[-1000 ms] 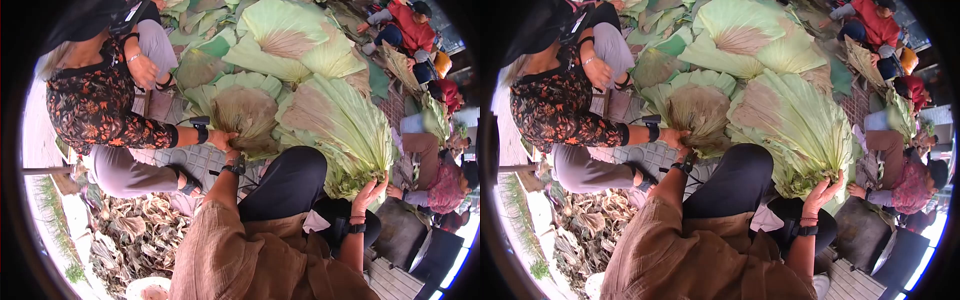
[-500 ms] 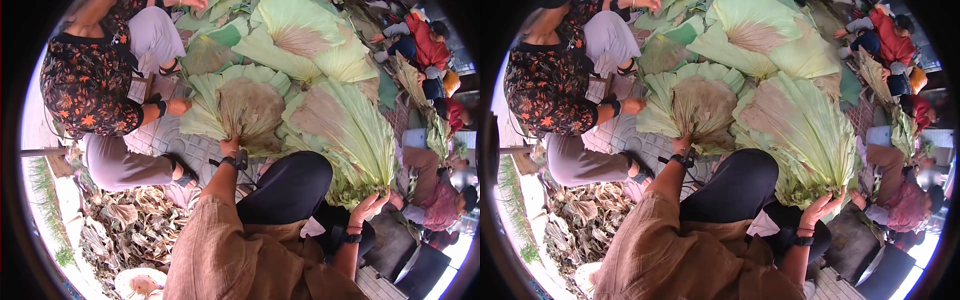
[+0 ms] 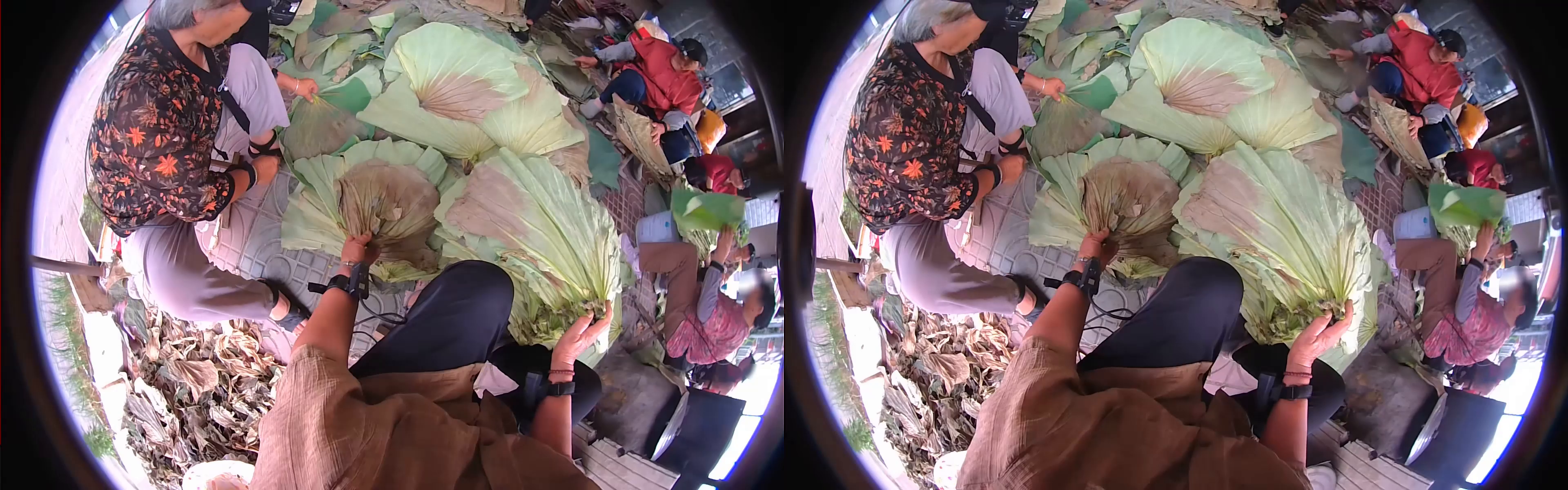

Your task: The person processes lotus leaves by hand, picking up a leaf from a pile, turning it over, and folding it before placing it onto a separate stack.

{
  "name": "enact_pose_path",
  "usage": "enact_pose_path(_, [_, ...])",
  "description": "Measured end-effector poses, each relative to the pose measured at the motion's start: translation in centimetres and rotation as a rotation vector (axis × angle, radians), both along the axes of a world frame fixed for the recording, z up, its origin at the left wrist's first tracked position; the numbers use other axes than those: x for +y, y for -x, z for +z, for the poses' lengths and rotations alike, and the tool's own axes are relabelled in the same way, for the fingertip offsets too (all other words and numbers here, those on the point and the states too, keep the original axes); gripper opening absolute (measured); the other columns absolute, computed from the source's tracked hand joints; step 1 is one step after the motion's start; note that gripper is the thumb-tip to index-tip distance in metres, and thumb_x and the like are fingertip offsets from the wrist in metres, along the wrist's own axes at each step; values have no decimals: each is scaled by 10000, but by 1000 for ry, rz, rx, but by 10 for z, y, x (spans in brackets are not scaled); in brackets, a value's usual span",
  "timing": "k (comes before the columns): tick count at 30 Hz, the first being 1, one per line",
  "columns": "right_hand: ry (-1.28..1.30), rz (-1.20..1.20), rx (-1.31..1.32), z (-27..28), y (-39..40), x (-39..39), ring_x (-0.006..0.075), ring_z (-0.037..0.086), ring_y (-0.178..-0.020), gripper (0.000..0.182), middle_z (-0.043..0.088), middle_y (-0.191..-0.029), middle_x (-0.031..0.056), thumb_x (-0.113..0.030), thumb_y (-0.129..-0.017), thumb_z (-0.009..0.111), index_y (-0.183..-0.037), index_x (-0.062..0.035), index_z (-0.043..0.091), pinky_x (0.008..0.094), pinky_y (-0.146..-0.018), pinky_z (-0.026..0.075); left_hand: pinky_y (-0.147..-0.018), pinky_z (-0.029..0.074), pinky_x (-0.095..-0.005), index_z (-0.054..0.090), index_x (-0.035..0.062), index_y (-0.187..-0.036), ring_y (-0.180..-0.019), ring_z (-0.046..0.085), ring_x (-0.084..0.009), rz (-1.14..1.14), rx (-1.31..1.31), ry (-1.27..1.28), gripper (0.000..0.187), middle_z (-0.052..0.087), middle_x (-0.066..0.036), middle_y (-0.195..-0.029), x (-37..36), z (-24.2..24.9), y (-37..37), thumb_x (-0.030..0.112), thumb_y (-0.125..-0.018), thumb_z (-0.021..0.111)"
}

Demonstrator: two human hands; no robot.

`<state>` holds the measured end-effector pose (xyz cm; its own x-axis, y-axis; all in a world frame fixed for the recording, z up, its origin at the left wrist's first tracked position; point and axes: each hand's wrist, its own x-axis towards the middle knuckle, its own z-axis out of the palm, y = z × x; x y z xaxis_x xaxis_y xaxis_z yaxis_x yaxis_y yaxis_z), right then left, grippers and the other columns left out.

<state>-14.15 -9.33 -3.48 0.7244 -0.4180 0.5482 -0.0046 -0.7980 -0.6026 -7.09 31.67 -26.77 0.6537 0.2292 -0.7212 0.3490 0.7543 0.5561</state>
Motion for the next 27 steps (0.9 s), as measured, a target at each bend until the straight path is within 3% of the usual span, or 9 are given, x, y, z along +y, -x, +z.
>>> enact_pose_path(8, [9, -1, 16, 2, 2, 0, 361, 378, -1207, 498, 404, -1297, 230, -250, -931, 417, -1331, 38, 339, 439, -1037, 252, -659, 511, -413, 494, 85, -1048, -773, 575, -253, 5, -43, 204, 215, 568, -102, -934, 4, -18, 7, 42, -853, 573])
enact_pose_path(14, [20, 16, 26, 2, 5, -3, 364, 379, -1199, 509, 407, -1286, 232, -268, -931, 419, -1332, 35, 336, 440, -1028, 259, -657, 501, -421, 449, 113, -1044, -787, 595, -264, 85, 263, -423, 461, 590, -134, -876, -13, -27, 9, 64, -683, 732])
enact_pose_path(16, [26, 17, 24, 2, 5, -3, 364, 380, -1199, 511, 406, -1287, 231, -269, -930, 421, -1332, 34, 335, 440, -1028, 260, -740, 494, -372, 442, 105, -1068, -830, 605, -269, -46, 262, -636, 539, 594, -141, -908, -8, -51, 8, 101, -637, 765])
enact_pose_path(20, [27, 0, 24, 5, 7, 1, 352, 387, -1198, 488, 411, -1289, 221, -236, -922, 421, -1330, 20, 346, 423, -1028, 266, -761, 483, -341, 425, 45, -1075, -856, 606, -266, -115, 288, -733, 597, 599, -161, -954, -10, -61, 10, 132, -608, 787])
enact_pose_path(22, [37, -22, 8, 6, 3, 3, 344, 391, -1200, 469, 416, -1290, 208, -209, -917, 417, -1330, 6, 355, 410, -1028, 272, -705, 532, -348, 459, -69, -1057, -820, 626, -247, -220, 497, -796, 601, 572, -198, -1089, -8, -56, 8, 115, -609, 814])
enact_pose_path(23, [48, -14, 16, 4, 5, 1, 351, 389, -1196, 482, 419, -1285, 213, -217, -914, 425, -1329, 17, 350, 425, -1027, 269, -832, 458, -345, 400, -48, -1092, -960, 589, -312, -227, 388, -676, 672, 591, -226, -1015, -5, -77, 11, 159, -587, 792])
enact_pose_path(24, [64, -7, 19, 4, 4, -1, 359, 387, -1193, 496, 422, -1280, 218, -225, -910, 433, -1328, 28, 345, 439, -1026, 265, -849, 449, -345, 482, -38, -1085, -977, 594, -318, -146, 489, -669, 565, 620, -216, -1015, -25, -4, 17, 241, -661, 730])
enact_pose_path(26, [81, -15, 14, 4, 3, -2, 371, 391, -1185, 477, 429, -1272, 216, -202, -897, 434, -1310, 26, 360, 446, -1021, 273, -799, 464, -316, 668, 86, -940, -958, 628, -222, -1178, 53, -1309, 323, 684, -60, -963, 4, -48, 25, 355, -800, 556])
enact_pose_path(27, [93, -16, 11, 2, 3, -3, 376, 393, -1183, 472, 429, -1270, 218, -198, -893, 435, -1302, 26, 365, 448, -1020, 275, -772, 479, -332, 666, 113, -952, -942, 637, -230, -1284, 22, -1283, 277, 680, -78, -956, 2, -44, 24, 321, -802, 564])
